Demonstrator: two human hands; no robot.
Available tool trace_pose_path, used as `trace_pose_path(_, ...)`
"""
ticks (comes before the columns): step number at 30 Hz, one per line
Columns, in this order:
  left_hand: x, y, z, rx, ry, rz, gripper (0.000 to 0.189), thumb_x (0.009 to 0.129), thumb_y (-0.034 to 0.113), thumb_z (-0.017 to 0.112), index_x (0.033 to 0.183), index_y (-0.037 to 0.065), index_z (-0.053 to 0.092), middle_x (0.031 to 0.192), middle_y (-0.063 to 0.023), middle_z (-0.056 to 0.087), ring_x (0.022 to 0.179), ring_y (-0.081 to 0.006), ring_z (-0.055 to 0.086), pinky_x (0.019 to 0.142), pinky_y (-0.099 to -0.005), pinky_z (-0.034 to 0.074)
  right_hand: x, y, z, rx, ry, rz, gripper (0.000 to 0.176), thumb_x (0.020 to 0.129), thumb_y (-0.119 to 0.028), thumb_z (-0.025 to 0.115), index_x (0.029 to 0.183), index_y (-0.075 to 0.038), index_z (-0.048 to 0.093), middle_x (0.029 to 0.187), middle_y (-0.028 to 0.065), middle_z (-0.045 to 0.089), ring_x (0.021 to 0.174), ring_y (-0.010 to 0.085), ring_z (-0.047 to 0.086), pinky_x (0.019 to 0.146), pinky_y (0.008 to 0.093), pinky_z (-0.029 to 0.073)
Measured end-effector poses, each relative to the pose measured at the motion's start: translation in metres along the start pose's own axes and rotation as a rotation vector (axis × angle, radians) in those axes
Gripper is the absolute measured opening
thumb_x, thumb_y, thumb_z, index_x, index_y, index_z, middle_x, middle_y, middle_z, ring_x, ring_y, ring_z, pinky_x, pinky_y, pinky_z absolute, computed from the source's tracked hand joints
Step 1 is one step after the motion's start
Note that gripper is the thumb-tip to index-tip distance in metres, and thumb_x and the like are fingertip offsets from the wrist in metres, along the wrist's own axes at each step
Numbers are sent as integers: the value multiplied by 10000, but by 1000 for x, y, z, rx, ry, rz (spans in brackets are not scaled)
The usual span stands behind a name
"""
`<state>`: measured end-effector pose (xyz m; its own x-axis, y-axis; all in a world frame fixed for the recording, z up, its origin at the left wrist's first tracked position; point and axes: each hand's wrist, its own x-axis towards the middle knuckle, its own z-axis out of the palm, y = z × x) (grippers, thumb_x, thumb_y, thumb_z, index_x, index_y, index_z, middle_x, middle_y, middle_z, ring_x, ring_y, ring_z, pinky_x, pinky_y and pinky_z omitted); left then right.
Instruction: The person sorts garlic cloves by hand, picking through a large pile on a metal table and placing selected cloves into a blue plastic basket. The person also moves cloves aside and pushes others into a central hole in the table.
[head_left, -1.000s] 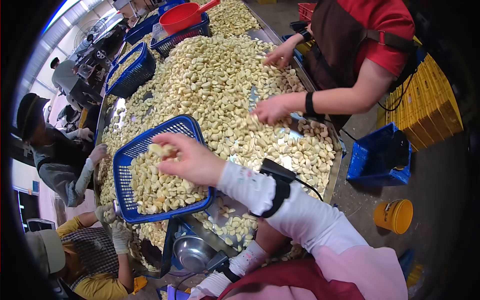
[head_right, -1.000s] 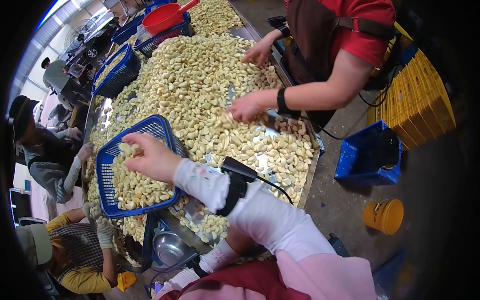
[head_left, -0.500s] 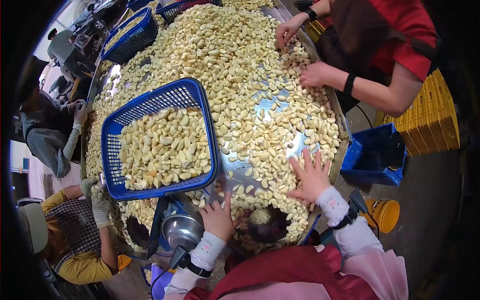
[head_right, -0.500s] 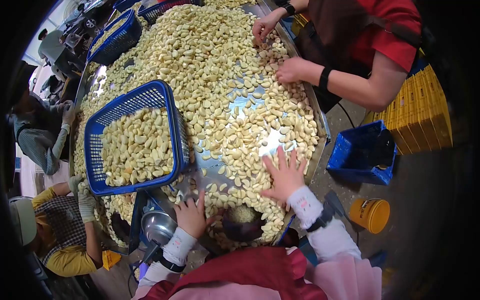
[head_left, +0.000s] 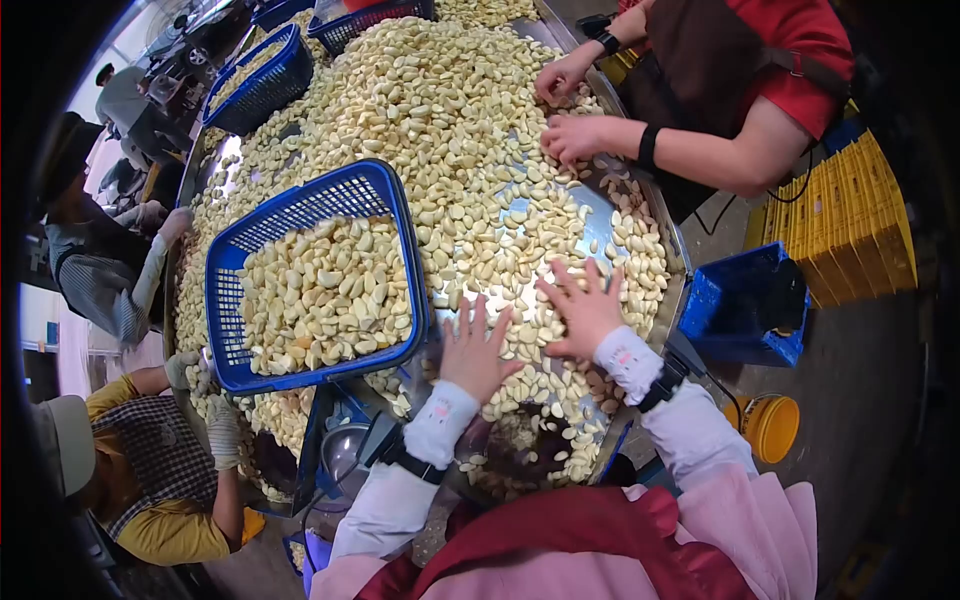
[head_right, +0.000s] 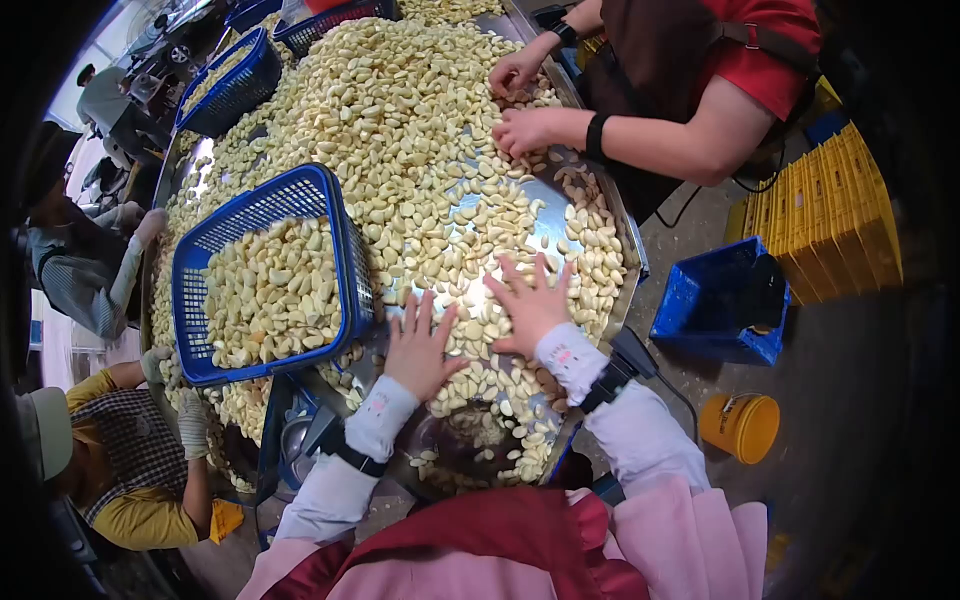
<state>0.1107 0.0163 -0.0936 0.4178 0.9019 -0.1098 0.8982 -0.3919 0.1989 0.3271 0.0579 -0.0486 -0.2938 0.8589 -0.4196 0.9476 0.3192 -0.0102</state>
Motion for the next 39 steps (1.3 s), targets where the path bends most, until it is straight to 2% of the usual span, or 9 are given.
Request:
trace_pose_path(7, -131, -4, 11, -75, -276, -138, 799, 796, 487, 710, 1473, 193, 404, 1567, -258, 175, 1391, -601, 144, 1103, -633, 275, -112, -15, 55, -223, -286, -41, 1002, 720, -655, 692, 1519, -180, 320, 1563, 322, 130, 1380, 613, 154, 1055, 731, 202)
trace_pose_path(10, -151, 30, 13, 177, -357, 250, 654, 843, 434, 664, 1419, 187, 479, 1465, -246, 378, 1332, -562, 336, 1060, -614, 357, -127, -56, 66, 105, -478, -363, 718, 789, -286, 721, 1439, -162, 446, 1484, 330, 274, 1164, 583, 513, 857, 536, 546)
trace_pose_path(13, -111, 24, -16, -425, -620, 145, 455, 894, 291, 598, 1317, 130, 553, 1158, -143, 623, 1000, -376, 658, 906, -435, 519, -51, -58, 21, 393, -174, -399, 481, 805, -200, 686, 1265, -138, 561, 1268, 156, 523, 921, 407, 653, 751, 461, 555)
trace_pose_path(16, -39, 2, -45, -402, -119, -50, 617, 877, 322, 664, 1418, 113, 453, 1387, -242, 464, 1169, -429, 561, 959, -440, 479, 20, -53, -4, 207, 378, -238, 652, 802, -280, 728, 1384, -126, 477, 1482, 185, 375, 1355, 392, 383, 1026, 548, 405)
trace_pose_path(20, -22, -14, -24, -470, -26, -176, 721, 887, 373, 664, 1485, 115, 354, 1519, -316, 224, 1267, -492, 460, 1003, -449, 451, 0, -73, 13, 51, -107, -355, 947, 762, -432, 768, 1518, -110, 298, 1588, 281, 82, 1372, 566, 267, 1104, 569, 320)
trace_pose_path(23, -31, -10, -22, -434, -233, -204, 836, 864, 502, 654, 1514, 117, 298, 1562, -336, 54, 1326, -549, 353, 1031, -493, 423, 28, -55, -13, 444, -286, -216, 428, 777, -262, 720, 1141, -53, 633, 1242, 174, 583, 1217, 398, 517, 913, 428, 494)
trace_pose_path(25, -43, 6, -2, -370, -117, -206, 858, 841, 547, 655, 1520, 155, 304, 1575, -303, 88, 1340, -576, 309, 1027, -607, 378, 59, -24, -9, 353, 590, -140, 130, 810, -146, 643, 857, -26, 661, 912, 143, 639, 1002, 335, 621, 800, 420, 536)
trace_pose_path(29, -52, 24, 5, -257, -171, -158, 835, 836, 539, 669, 1526, 247, 300, 1598, -216, 120, 1389, -622, 81, 983, -793, 232, 93, 7, 15, 418, 507, -40, 81, 796, -126, 653, 804, -53, 687, 827, 137, 592, 810, 320, 618, 743, 421, 523)
trace_pose_path(39, 72, 2, -8, -170, 291, -134, 684, 836, 369, 706, 1434, 155, 453, 1543, -225, 265, 1396, -476, 262, 1111, -594, 248, 130, -11, 9, 342, 614, -78, 79, 708, -91, 659, 744, -54, 719, 872, 116, 617, 877, 299, 619, 754, 390, 531)
